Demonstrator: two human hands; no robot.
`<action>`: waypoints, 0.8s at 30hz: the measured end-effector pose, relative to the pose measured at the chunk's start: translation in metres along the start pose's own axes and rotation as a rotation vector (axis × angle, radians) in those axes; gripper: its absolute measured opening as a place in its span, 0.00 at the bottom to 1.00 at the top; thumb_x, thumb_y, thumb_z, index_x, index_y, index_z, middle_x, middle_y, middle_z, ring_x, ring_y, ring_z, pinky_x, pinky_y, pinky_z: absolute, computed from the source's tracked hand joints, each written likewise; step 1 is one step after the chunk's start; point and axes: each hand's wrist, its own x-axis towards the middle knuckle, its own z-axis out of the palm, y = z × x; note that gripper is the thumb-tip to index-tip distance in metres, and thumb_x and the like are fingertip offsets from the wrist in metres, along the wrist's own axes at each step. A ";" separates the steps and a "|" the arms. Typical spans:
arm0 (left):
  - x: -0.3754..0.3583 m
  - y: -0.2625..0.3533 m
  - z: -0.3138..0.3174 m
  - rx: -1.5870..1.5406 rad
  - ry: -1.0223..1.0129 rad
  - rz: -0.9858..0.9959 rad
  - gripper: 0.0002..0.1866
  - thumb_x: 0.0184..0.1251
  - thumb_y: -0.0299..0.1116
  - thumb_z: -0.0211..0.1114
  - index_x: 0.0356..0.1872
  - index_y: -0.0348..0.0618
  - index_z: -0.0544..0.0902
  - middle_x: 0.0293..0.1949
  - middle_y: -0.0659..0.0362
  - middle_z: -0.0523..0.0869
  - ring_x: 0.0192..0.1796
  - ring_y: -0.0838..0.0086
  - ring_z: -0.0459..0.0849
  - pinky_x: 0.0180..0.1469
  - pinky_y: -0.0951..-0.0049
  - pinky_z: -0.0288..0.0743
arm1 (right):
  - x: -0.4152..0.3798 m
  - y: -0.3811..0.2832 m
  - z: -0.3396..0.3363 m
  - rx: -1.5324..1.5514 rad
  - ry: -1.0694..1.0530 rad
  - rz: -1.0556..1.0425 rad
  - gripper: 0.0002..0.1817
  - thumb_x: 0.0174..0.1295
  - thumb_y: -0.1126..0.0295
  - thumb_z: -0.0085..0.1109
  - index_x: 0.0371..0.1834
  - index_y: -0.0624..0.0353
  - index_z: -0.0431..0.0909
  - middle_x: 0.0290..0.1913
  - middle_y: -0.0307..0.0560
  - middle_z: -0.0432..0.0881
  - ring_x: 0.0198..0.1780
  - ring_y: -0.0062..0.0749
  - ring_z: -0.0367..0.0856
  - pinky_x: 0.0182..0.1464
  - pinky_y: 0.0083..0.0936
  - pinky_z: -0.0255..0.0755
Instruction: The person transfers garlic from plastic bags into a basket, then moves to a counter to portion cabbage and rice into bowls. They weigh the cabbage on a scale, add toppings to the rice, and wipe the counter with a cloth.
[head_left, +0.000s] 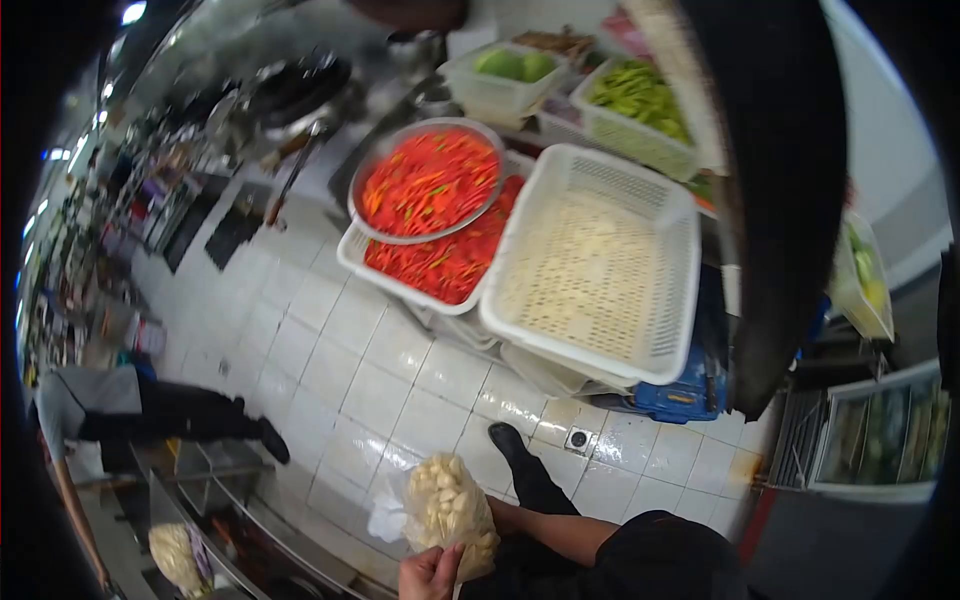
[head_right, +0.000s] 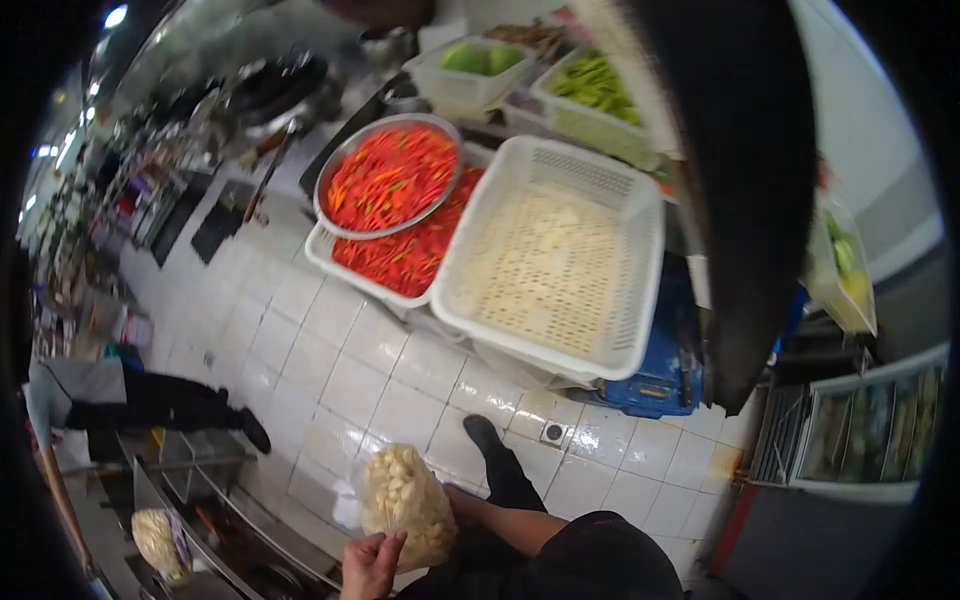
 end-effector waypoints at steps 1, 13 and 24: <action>-0.012 0.027 -0.006 0.064 -0.106 0.035 0.18 0.82 0.40 0.69 0.42 0.31 0.90 0.28 0.52 0.87 0.35 0.69 0.82 0.44 0.62 0.79 | -0.005 -0.004 0.024 0.052 -0.058 -0.076 0.44 0.81 0.30 0.46 0.88 0.49 0.65 0.84 0.44 0.71 0.79 0.42 0.72 0.80 0.45 0.68; 0.025 0.354 0.009 -1.029 -0.863 0.637 0.18 0.86 0.41 0.63 0.56 0.33 0.84 0.41 0.51 0.91 0.37 0.64 0.91 0.44 0.61 0.88 | -0.284 -0.171 0.182 0.016 -0.372 -1.027 0.47 0.79 0.27 0.43 0.88 0.51 0.64 0.84 0.50 0.71 0.80 0.49 0.73 0.82 0.49 0.67; 0.453 0.294 0.252 -0.053 -0.235 0.651 0.19 0.82 0.42 0.65 0.60 0.38 0.88 0.49 0.55 0.93 0.47 0.69 0.93 0.45 0.67 0.84 | -0.486 -0.285 0.237 -0.965 0.831 -1.247 0.41 0.74 0.43 0.69 0.76 0.67 0.76 0.56 0.54 0.92 0.53 0.44 0.93 0.57 0.37 0.86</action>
